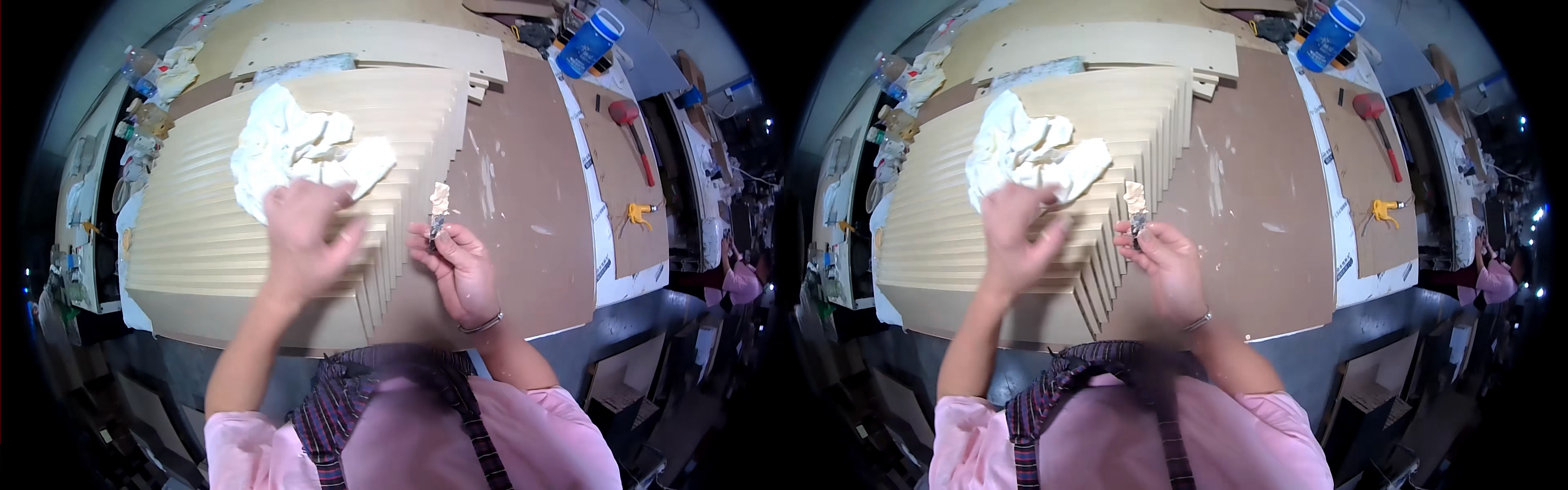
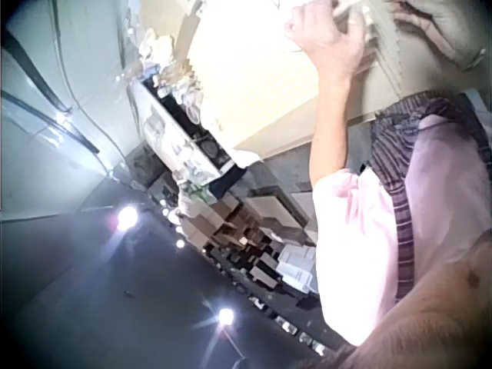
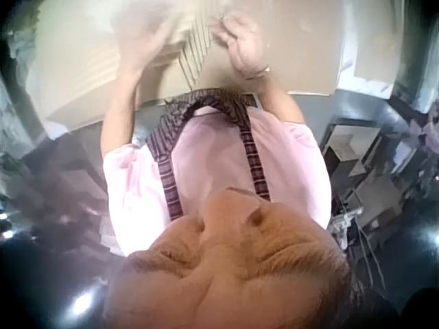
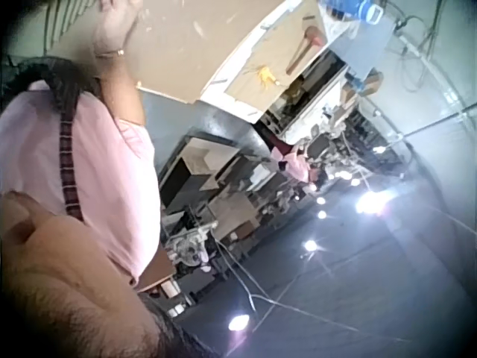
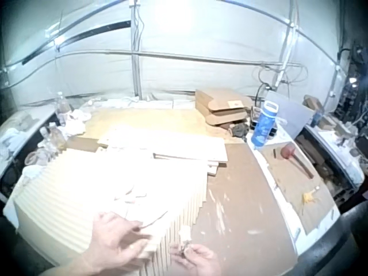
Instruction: The person sands the edges of a stack of wood slats using a sanding block, applies a finish with a brush, wipes the surfaces with a cloth, and uses a scraper to clean the grooves between the slats.
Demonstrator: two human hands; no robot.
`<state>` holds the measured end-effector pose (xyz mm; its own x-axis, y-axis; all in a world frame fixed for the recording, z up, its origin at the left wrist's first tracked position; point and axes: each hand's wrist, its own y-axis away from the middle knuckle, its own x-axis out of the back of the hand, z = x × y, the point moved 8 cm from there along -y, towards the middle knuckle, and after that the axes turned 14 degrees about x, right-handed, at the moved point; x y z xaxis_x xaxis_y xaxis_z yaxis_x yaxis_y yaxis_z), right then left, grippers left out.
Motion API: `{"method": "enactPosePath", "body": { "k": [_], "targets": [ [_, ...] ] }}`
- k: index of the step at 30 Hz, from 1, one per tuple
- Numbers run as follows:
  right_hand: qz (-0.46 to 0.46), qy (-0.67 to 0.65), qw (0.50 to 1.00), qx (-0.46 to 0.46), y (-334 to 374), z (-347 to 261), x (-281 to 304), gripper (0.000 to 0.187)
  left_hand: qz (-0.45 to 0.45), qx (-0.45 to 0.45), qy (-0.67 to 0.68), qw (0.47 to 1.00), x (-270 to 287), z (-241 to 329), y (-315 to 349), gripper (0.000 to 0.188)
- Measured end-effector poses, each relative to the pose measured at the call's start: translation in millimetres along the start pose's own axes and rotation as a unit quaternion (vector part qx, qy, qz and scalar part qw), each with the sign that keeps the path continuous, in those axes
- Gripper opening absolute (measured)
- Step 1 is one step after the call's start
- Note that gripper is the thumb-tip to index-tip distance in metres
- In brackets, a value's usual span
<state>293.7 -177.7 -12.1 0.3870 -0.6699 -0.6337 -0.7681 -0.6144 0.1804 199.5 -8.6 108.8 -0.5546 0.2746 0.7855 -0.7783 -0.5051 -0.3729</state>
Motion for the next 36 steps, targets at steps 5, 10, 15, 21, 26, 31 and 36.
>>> {"method": "enactPosePath", "body": {
  "k": [5, 10, 15, 21, 26, 31, 36],
  "targets": [
    [-0.057, -0.092, 0.993, -0.039, 14, 23, -69, 0.023, -0.011, 0.039, 0.151, 0.988, 8, 16, 43, 0.020],
    [-0.087, -0.020, 0.993, -0.074, 38, 64, -136, 0.028, 0.028, 0.090, 0.280, 0.955, 42, -44, 80, 0.007],
    [-0.087, 0.065, 0.991, -0.073, 55, 100, -181, 0.048, 0.079, 0.184, 0.284, 0.938, 120, -143, 102, 0.013],
    [-0.079, 0.076, 0.991, -0.079, 74, 151, -204, 0.031, 0.254, 0.355, 0.309, 0.845, 258, -416, 158, 0.019],
    [-0.037, 0.082, 0.995, -0.042, 83, 164, -219, 0.021, 0.268, 0.440, 0.200, 0.834, 326, -595, 197, 0.021],
    [-0.013, 0.105, 0.994, -0.026, 87, 177, -234, 0.017, 0.162, 0.525, 0.275, 0.789, 295, -667, 209, 0.017],
    [-0.023, 0.141, 0.990, 0.001, 80, 178, -250, 0.021, 0.127, 0.550, 0.295, 0.770, 275, -696, 217, 0.016]
  ]
}}
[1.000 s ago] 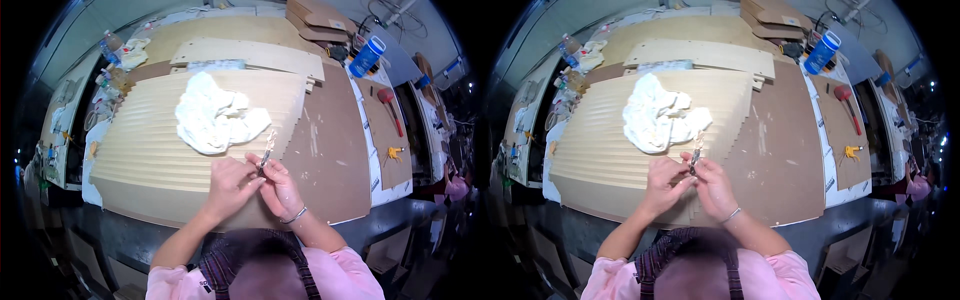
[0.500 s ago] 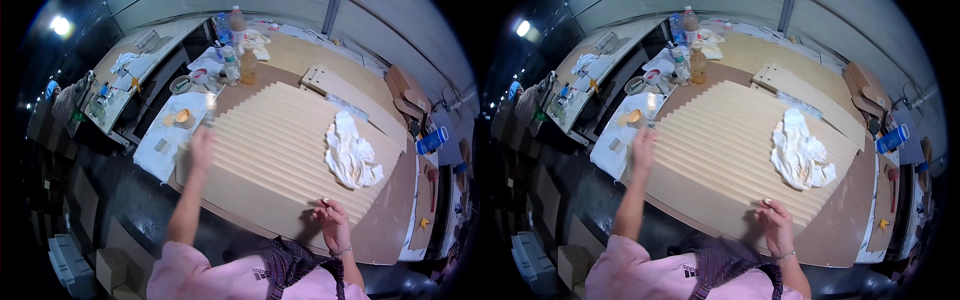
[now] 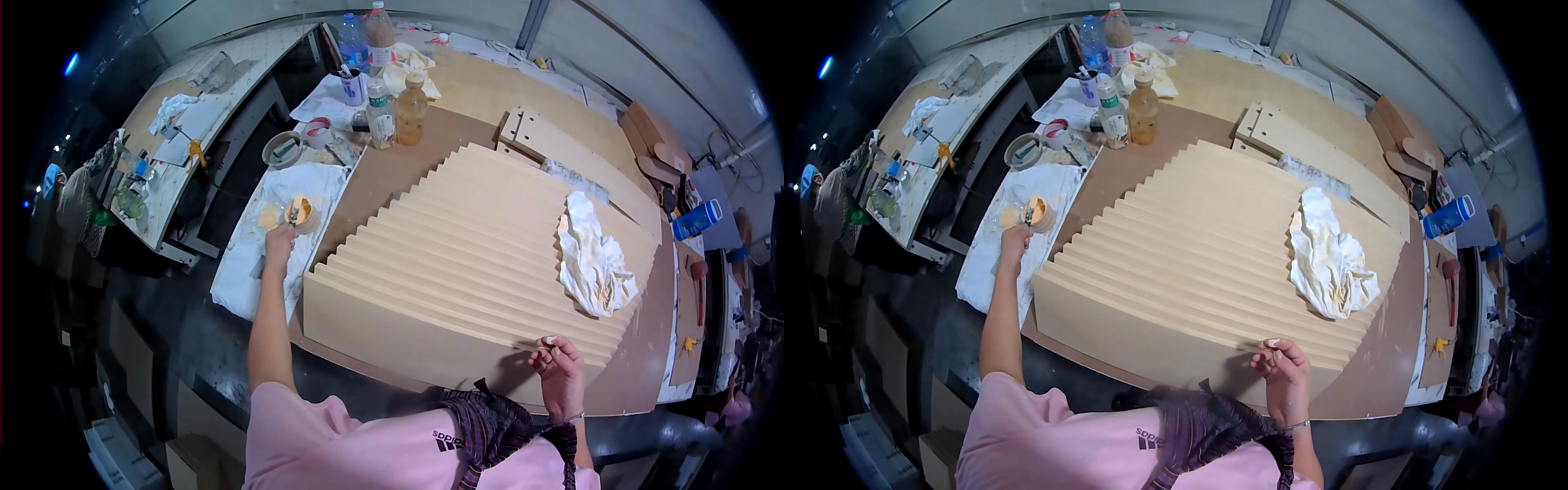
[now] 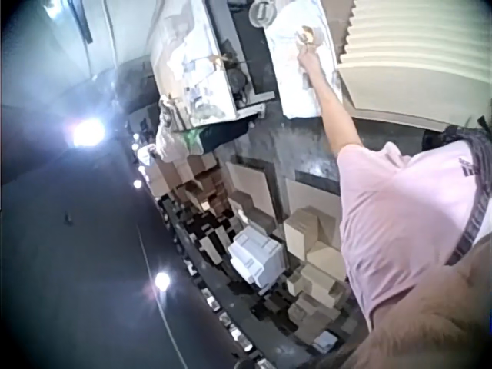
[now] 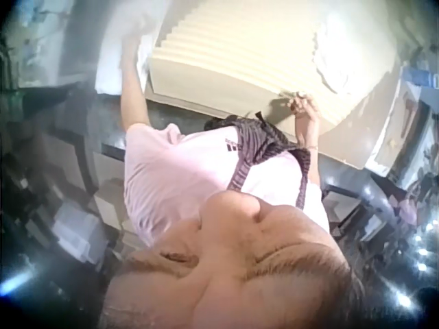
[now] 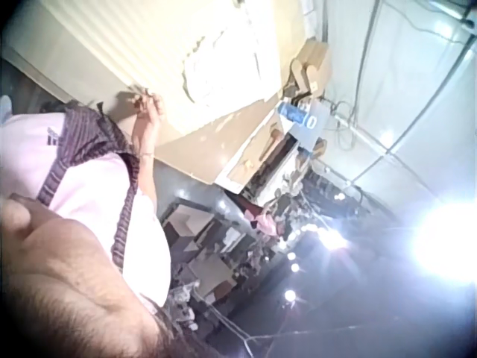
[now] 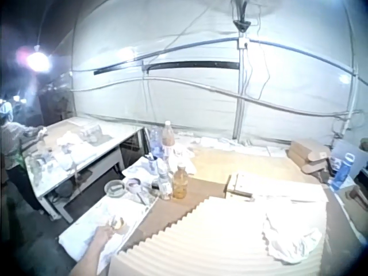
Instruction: The person sands the edges of a stack of wood slats using a sanding block, applies a finish with a brush, wipes the surfaces with a cloth, and uses a scraper to clean the grooves between the slats.
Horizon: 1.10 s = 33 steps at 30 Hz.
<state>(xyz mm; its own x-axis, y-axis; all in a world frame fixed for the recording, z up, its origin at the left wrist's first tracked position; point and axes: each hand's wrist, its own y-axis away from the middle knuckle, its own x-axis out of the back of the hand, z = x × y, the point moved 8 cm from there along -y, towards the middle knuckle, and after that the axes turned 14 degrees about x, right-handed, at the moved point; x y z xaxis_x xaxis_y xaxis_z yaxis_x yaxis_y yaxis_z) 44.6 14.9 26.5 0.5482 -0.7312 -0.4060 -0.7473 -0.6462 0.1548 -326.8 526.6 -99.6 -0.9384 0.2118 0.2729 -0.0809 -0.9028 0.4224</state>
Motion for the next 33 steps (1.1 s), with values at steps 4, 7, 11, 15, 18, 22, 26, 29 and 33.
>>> {"method": "enactPosePath", "body": {
  "k": [4, 7, 11, 15, 18, 22, 26, 29, 33],
  "targets": [
    [-0.035, -0.046, 0.998, -0.021, -4, -8, -18, 0.036, 0.104, -0.138, -0.184, 0.968, 19, 7, -2, 0.032],
    [-0.085, -0.069, 0.994, -0.030, -15, -4, -47, 0.048, 0.209, -0.154, -0.108, 0.960, 61, 8, 26, 0.019],
    [-0.113, -0.010, 0.993, 0.023, -26, -19, -42, 0.055, 0.005, -0.237, 0.031, 0.971, -78, 97, 161, 0.017],
    [-0.087, 0.483, 0.805, 0.332, -66, -66, -11, 0.060, -0.137, -0.225, 0.002, 0.965, -175, 109, 223, 0.013],
    [0.077, 0.714, 0.595, 0.362, -106, -99, 9, 0.064, -0.243, -0.188, -0.009, 0.952, -231, 111, 262, 0.011],
    [0.083, 0.749, 0.605, 0.256, -151, -90, 69, 0.040, -0.350, -0.243, -0.057, 0.903, -287, 111, 306, 0.013],
    [0.044, 0.468, 0.835, 0.288, -132, -74, 51, 0.015, -0.305, -0.414, -0.134, 0.847, -312, 139, 352, 0.054],
    [-0.083, 0.319, 0.932, 0.150, -73, -64, -28, 0.029, -0.379, -0.383, -0.127, 0.833, -335, 141, 371, 0.090],
    [-0.115, 0.088, 0.987, 0.066, -37, -24, -24, 0.043, -0.404, -0.381, -0.012, 0.831, -349, 133, 378, 0.053]
  ]
}}
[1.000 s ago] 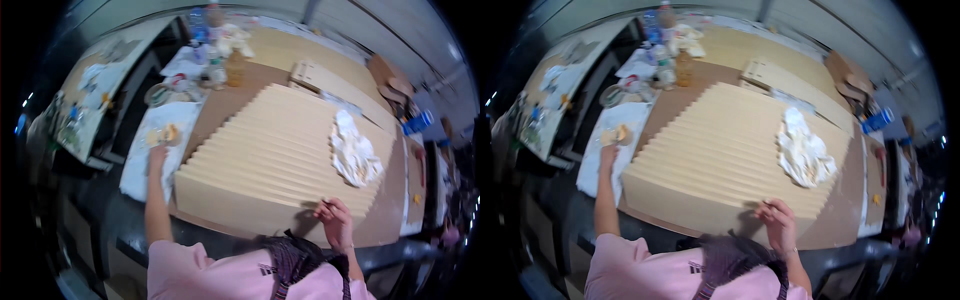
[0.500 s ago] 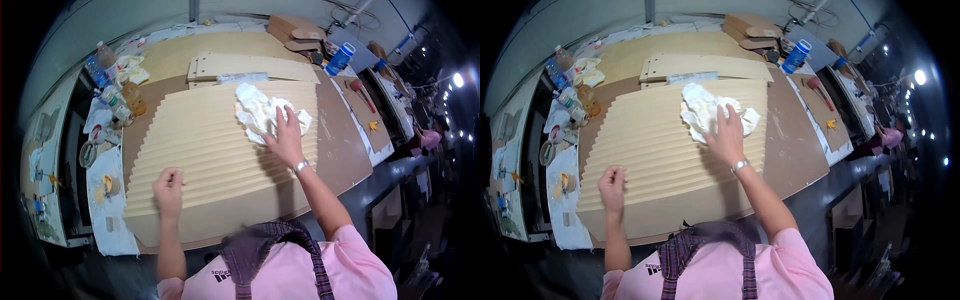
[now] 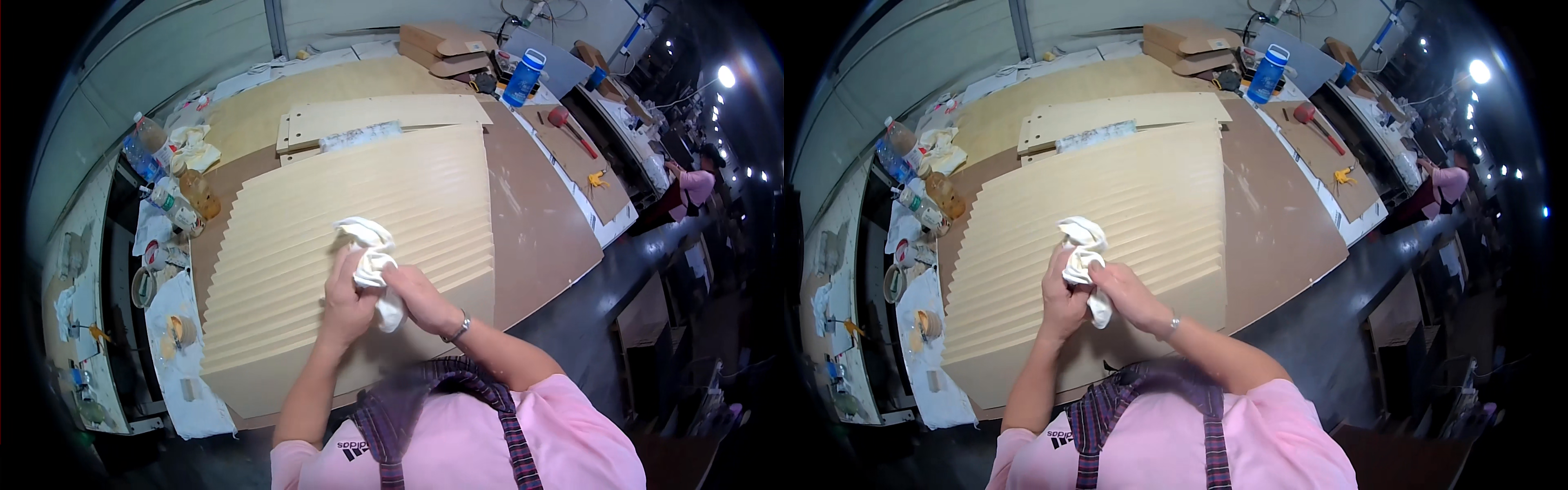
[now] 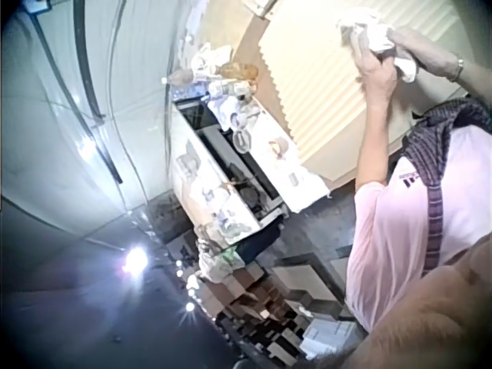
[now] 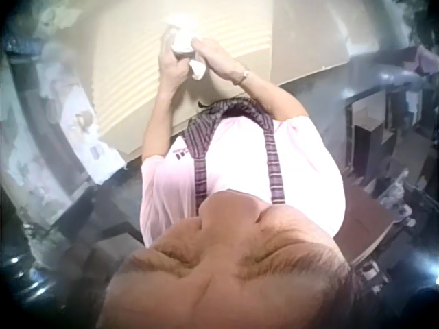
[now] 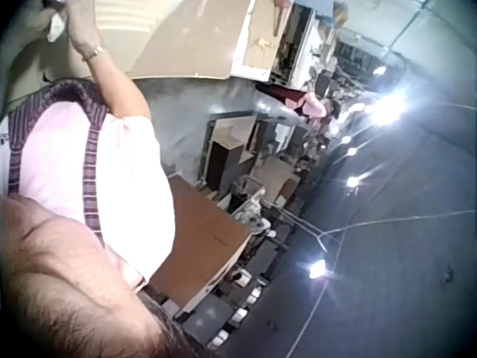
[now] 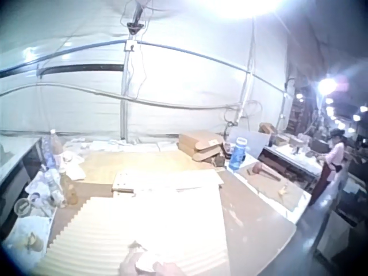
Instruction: The person sands the edges of a stack of wood slats using a sanding block, applies a finish with a brush, wipes the surfaces with a cloth, and uses a scraper to clean the grooves between the slats.
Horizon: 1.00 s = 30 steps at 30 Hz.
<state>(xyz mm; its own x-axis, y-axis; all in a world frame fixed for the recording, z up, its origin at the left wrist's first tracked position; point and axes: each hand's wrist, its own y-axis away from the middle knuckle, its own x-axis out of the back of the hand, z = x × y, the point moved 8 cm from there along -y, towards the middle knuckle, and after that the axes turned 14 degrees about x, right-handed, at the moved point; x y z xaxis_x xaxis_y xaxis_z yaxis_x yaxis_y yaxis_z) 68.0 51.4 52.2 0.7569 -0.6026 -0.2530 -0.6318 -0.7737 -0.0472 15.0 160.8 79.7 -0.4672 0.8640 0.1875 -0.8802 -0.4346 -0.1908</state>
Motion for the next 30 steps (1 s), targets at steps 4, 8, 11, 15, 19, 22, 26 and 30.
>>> {"method": "enactPosePath", "body": {
  "k": [4, 8, 11, 15, 19, 22, 26, 30],
  "targets": [
    [-0.005, 0.000, 0.991, 0.136, 20, -10, -17, 0.050, 0.056, 0.092, 0.184, 0.977, -6, -3, -2, 0.021],
    [-0.072, 0.129, 0.962, 0.230, 27, -42, -29, 0.057, 0.065, 0.113, 0.244, 0.961, 2, 0, -23, 0.012],
    [-0.076, 0.177, 0.938, 0.287, 33, -52, -26, 0.052, 0.057, 0.117, 0.229, 0.965, 10, 0, -29, 0.013],
    [-0.018, 0.215, 0.935, 0.280, 37, -47, -11, 0.054, 0.009, 0.144, 0.221, 0.964, -1, 11, -23, 0.020],
    [-0.069, 0.179, 0.963, 0.187, 51, -40, -9, 0.054, -0.026, 0.084, 0.163, 0.983, -23, 17, -8, 0.027],
    [-0.023, 0.163, 0.957, 0.240, 66, -50, 1, 0.054, 0.010, 0.097, 0.150, 0.984, -31, 10, -7, 0.025],
    [0.193, -0.163, 0.960, 0.118, 70, -25, 39, 0.067, -0.046, 0.103, 0.065, 0.992, -71, 13, 6, 0.032],
    [0.293, -0.269, 0.916, 0.052, 81, 1, 92, 0.056, -0.111, -0.066, -0.199, 0.971, -129, 26, 29, 0.056]
  ]
}}
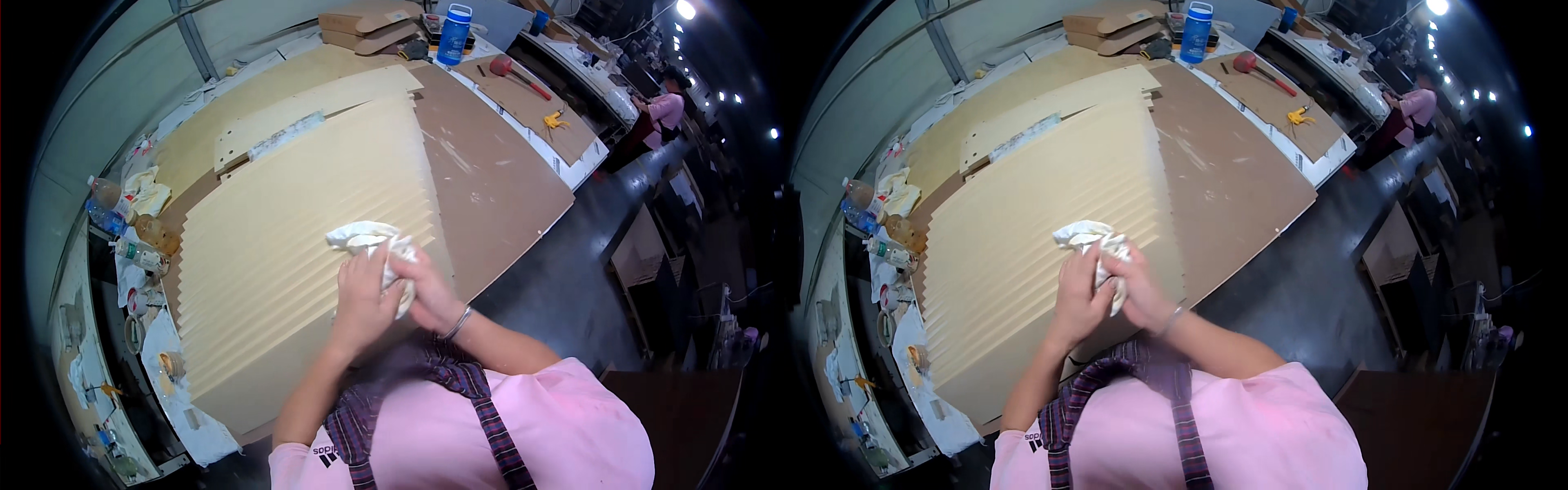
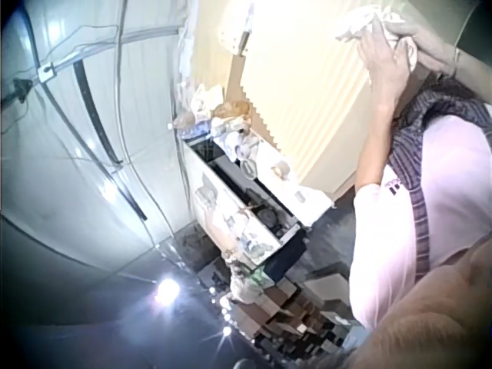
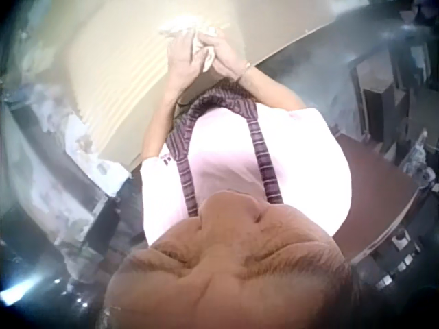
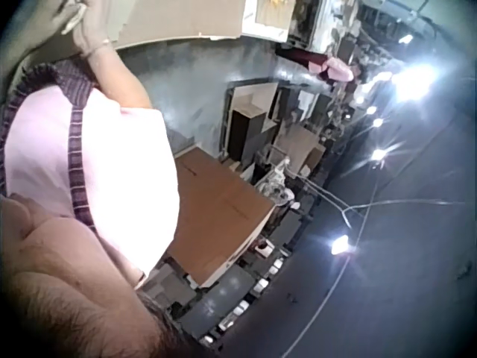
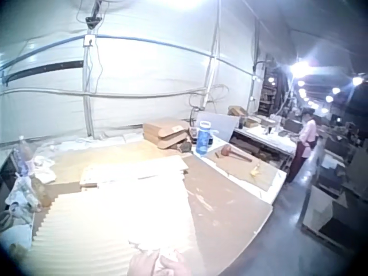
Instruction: The person sands the edges of a stack of wood slats using a sanding block, applies a finish with a brush, wipes the surfaces with a cloth, and uses a scraper to clean the grooves between the slats.
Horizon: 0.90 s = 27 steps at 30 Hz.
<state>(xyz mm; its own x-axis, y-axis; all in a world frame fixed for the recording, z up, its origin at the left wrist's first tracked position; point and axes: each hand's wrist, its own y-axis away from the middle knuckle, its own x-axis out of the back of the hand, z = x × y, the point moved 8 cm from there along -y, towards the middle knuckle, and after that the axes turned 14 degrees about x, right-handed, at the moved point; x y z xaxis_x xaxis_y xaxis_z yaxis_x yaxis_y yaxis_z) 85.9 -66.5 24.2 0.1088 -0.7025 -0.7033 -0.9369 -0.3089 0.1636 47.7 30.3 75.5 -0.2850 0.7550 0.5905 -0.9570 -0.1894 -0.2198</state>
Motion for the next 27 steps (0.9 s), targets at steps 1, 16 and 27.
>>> {"method": "enactPosePath", "body": {
  "k": [1, 16, 27],
  "targets": [
    [0.014, -0.035, 0.999, -0.005, -10, -11, 17, 0.042, 0.002, 0.003, 0.024, 1.000, 3, 4, -2, 0.057],
    [-0.100, 0.559, 0.761, 0.315, -147, -102, 123, 0.015, 0.120, 0.065, -0.261, 0.956, -23, -31, -20, 0.039],
    [-0.189, 0.511, 0.756, 0.361, -140, -120, 96, 0.031, 0.155, 0.092, -0.312, 0.933, -25, -25, -22, 0.036]
  ]
}}
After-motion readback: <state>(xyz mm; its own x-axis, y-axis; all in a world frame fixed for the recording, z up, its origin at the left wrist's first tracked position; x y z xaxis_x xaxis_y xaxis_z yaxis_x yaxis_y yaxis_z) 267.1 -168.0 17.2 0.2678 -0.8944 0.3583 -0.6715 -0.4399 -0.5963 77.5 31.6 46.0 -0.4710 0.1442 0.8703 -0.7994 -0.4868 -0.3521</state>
